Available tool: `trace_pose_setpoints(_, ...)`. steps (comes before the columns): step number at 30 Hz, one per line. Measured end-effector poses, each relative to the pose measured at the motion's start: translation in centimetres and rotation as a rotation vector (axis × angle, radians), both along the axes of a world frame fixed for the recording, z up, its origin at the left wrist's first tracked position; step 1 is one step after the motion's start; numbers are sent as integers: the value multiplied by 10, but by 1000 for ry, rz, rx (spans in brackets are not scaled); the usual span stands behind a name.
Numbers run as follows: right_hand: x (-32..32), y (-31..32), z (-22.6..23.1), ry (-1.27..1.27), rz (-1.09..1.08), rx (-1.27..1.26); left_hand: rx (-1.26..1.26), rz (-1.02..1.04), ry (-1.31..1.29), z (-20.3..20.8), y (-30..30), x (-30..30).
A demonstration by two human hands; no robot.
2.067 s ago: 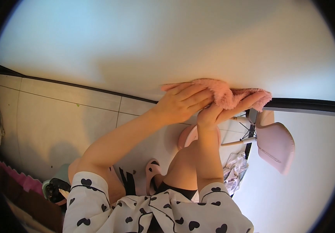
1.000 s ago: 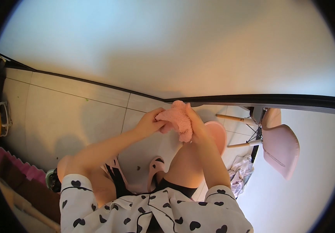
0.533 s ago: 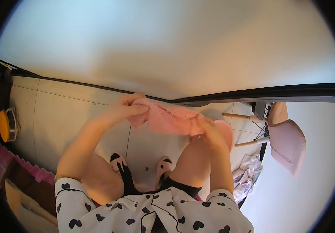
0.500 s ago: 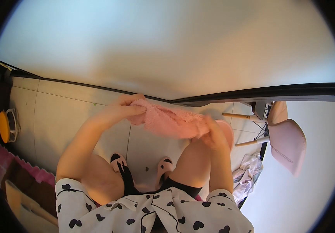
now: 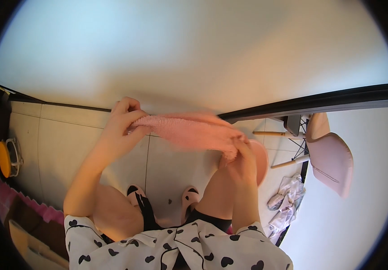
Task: Cleaning the outer surface of a wardrobe with a damp pink cloth and rinsing it in a basin of water.
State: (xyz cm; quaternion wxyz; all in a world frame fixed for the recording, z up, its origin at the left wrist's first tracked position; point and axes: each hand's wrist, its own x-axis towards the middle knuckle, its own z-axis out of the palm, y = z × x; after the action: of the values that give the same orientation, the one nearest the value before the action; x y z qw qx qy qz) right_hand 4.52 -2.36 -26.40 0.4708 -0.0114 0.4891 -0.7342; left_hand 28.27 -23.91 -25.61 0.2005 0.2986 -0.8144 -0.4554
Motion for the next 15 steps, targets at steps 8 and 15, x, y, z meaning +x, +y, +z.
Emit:
trace_pose_setpoints(8, 28, -51, 133, 707, -388, -346, 167, 255, 639, 102, 24, -57)
trace_pose_setpoints(15, -4, -123, 136, 1830, -487, -262, -608, 240, 711, 116, 32, -120)
